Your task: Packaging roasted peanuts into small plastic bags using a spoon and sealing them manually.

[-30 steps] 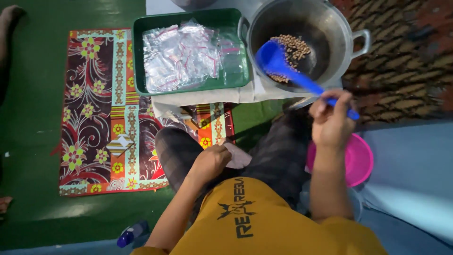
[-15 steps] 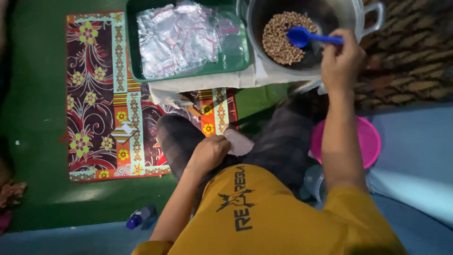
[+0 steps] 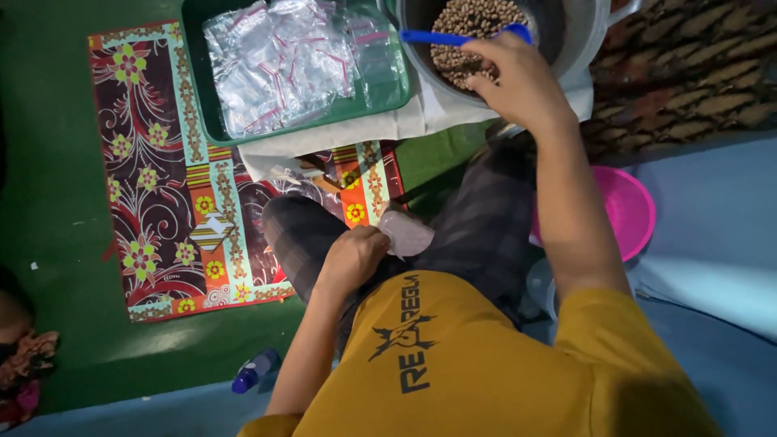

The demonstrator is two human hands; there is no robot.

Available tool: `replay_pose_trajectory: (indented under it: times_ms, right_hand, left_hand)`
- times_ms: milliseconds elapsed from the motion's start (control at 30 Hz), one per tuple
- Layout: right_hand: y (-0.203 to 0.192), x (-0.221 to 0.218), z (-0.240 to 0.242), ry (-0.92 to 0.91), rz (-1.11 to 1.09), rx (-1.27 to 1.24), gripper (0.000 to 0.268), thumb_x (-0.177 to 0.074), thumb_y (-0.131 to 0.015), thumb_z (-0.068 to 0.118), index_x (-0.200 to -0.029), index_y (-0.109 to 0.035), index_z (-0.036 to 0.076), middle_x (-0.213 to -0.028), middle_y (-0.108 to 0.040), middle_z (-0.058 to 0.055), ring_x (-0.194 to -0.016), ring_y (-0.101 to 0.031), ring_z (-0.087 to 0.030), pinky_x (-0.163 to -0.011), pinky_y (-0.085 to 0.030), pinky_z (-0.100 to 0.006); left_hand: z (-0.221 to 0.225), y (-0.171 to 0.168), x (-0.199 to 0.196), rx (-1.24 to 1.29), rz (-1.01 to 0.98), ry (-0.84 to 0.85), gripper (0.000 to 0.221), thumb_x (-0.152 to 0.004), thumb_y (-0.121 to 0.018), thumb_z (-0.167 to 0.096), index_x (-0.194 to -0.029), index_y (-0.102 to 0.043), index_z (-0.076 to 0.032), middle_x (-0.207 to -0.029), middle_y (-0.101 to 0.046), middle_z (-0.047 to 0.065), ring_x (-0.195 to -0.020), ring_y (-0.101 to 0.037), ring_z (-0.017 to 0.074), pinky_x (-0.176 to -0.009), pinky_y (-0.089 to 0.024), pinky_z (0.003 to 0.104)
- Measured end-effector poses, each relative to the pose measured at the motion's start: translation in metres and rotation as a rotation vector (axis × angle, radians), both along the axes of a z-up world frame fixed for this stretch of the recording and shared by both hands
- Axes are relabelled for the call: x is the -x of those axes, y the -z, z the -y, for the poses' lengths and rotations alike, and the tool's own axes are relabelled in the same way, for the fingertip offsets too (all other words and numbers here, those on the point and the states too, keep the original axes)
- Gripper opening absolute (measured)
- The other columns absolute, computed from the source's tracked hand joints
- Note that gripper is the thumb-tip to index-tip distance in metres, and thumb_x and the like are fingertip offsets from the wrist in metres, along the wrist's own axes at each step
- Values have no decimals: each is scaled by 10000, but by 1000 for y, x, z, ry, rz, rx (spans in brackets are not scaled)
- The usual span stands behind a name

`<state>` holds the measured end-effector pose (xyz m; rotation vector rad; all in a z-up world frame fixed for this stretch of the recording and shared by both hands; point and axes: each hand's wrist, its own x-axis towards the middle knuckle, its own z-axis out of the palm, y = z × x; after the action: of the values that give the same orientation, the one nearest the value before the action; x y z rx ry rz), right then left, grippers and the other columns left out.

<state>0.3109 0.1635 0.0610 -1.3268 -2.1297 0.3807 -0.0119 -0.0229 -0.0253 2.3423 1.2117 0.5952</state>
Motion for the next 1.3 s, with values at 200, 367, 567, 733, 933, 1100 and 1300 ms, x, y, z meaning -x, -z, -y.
replay_pose_trajectory:
  times_ms: [200,367,567,733,933,1100,1300]
  right_hand:
    - [24,26,-57,87,355,36,641,-856,-784,138,-1452,-557,73,-1068,-702,-174,-903,-671,-402,-739,-526,-517]
    - [39,37,-77,126,486,-15,426,-829,-793,236,-1194,-654,65,-1021,-750,-155,-885,-703,-413,-736,-544,-520]
    - [8,26,-57,299,397,-72,431,-1052,-708,522,-1184,-759,115,-999,-786,-136,-797,-740,-355,-680,-557,-500]
    - [2,-24,-42,296,85,-449,356,-1123,-778,281,-932,-766,-19,-658,-629,-130,-478,-501,-307,-475,-402,-427]
    - [22,-63,-42,324,-7,-529,489,-1156,-742,175,-748,-624,-68,-617,-532,-156,-515,-430,-313,-539,-380,-433]
    - [-9,-33,-8,161,-68,-406,192,-1102,-678,76,-1053,-796,-67,-788,-720,-113,-576,-565,-230,-543,-442,-345]
    - [-8,-23,6,64,-251,-219,195,-1125,-602,31,-1115,-730,-116,-842,-702,-145,-693,-648,-228,-623,-508,-336]
  left_hand:
    - [-1,-3,-1,-18,-14,11,57,-884,-660,-119,-879,-676,-64,-878,-670,94,-773,-633,320,-694,-510,406]
    - [6,-3,9,3,15,-72,86,-886,-677,-139,-918,-717,-70,-912,-702,89,-802,-657,314,-727,-524,387]
    - [13,16,31,28,-31,-125,92,-878,-678,-156,-918,-712,-81,-927,-719,68,-796,-655,304,-703,-518,395]
    - [9,12,32,46,-33,-94,107,-904,-653,-168,-903,-706,-75,-927,-710,79,-806,-646,306,-714,-513,397]
    - [-3,13,19,19,-15,-50,97,-898,-651,-163,-899,-707,-84,-902,-703,83,-817,-655,312,-726,-517,392]
    - [-8,14,13,10,3,-18,63,-869,-699,-133,-912,-709,-88,-919,-704,72,-814,-663,308,-714,-525,397]
    - [0,20,21,-7,-36,-51,62,-883,-652,-143,-882,-680,-87,-872,-683,91,-779,-646,325,-696,-513,408]
